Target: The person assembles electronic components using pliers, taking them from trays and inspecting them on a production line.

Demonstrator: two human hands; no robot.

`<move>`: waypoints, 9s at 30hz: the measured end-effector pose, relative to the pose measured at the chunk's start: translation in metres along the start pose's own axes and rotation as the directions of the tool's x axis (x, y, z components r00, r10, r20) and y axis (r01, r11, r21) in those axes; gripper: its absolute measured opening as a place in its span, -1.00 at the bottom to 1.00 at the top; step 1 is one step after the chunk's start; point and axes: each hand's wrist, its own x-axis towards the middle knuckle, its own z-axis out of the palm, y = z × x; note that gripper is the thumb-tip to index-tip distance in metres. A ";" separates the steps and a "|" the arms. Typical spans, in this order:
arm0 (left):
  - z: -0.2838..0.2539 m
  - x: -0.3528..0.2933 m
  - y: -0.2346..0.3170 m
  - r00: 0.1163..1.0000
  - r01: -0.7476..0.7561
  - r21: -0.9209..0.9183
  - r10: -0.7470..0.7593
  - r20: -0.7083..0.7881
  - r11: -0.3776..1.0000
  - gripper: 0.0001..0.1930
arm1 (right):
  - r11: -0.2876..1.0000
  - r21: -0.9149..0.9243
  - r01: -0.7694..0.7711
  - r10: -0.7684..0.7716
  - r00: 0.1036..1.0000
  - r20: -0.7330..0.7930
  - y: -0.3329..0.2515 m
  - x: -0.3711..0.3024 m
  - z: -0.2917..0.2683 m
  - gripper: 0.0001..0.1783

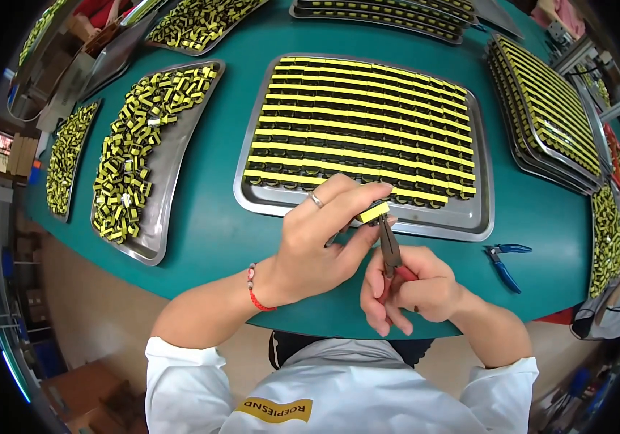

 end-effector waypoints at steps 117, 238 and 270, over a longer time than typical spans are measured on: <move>0.012 -0.012 0.002 0.863 0.503 -0.677 -0.347 0.367 0.537 -0.14 | 0.185 -0.971 0.151 -0.831 0.552 -0.072 0.012 0.019 0.006 -0.68; 0.004 0.000 -0.010 0.995 -0.072 0.079 0.066 0.068 0.994 -0.76 | -0.290 -0.786 -0.546 -0.834 0.547 -0.071 -0.018 -0.051 -0.047 -0.81; -0.250 -0.005 -0.038 0.553 0.111 0.993 -0.833 -0.029 0.039 -0.79 | -0.076 -0.891 -0.448 -0.838 0.513 -0.187 -0.012 -0.061 -0.063 -0.42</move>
